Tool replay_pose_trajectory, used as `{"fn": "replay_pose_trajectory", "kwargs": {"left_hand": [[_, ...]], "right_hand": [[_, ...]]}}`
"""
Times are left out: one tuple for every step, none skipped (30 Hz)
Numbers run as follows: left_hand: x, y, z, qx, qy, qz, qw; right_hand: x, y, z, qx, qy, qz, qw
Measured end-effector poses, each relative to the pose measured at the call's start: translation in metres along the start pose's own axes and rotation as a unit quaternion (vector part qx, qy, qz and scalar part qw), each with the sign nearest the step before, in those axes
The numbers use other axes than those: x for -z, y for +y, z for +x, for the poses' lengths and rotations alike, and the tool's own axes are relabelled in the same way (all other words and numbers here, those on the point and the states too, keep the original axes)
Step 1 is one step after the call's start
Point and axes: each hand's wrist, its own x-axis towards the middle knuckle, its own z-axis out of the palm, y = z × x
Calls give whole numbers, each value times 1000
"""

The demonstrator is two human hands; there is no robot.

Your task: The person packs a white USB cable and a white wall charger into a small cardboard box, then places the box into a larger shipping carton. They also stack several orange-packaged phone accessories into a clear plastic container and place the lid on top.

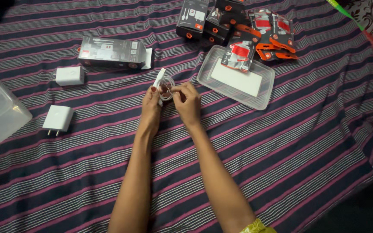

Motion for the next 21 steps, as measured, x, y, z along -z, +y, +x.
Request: {"fn": "replay_pose_trajectory", "kwargs": {"left_hand": [[0, 0, 0, 4, -2, 1, 1000], [0, -1, 1, -2, -8, -9, 1000], [-1, -1, 1, -9, -14, -18, 1000], [-1, -2, 2, -15, -20, -27, 999], [0, -3, 2, -14, -18, -12, 1000], [0, -5, 3, -13, -15, 5, 1000], [1, -6, 3, -11, -13, 21, 1000], [2, -8, 4, -19, -18, 37, 999], [3, -10, 4, -26, -23, 54, 998], [4, -11, 4, -33, -28, 70, 997], [4, -12, 5, -34, -24, 72, 997], [3, -12, 5, -33, -19, 74, 996], [2, -12, 5, -33, -15, 77, 996], [2, -9, 3, -36, -17, 94, 995], [1, -6, -1, -39, -20, 110, 993], [0, -2, -4, -42, -22, 127, 991], [-4, 2, -5, -58, -22, 124, 990], [-9, 4, -6, -74, -22, 120, 990], [-14, 7, -7, -91, -22, 116, 989], [-15, 10, -8, -96, -27, 137, 985], [-16, 12, -9, -102, -32, 158, 982]], "right_hand": [[1, -2, 1, 14, 1, -6, 1000], [2, -4, 1, 29, 3, -12, 1000], [2, -6, 2, 25, -2, -13, 1000], [2, -8, 2, 22, -7, -15, 1000], [1, -11, 3, 19, -12, -16, 1000], [2, -13, 3, 37, -9, -18, 999], [2, -16, 3, 55, -5, -20, 998], [2, -18, 3, 74, -1, -22, 997], [2, -20, 4, 75, -3, -14, 997], [3, -23, 4, 76, -5, -5, 997], [3, -24, 5, 76, -7, 3, 997], [4, -26, 5, 87, 2, 4, 996], [5, -27, 5, 98, 11, 5, 995], [6, -28, 6, 110, 20, 7, 994], [7, -28, 5, 84, 18, -7, 996], [8, -28, 5, 60, 16, -20, 998], [9, -28, 5, 35, 14, -33, 999], [9, -28, 5, 34, 15, -33, 999], [10, -28, 5, 34, 16, -33, 999], [10, -29, 6, 33, 18, -33, 999], [10, -29, 6, 51, 26, -31, 998]]}}
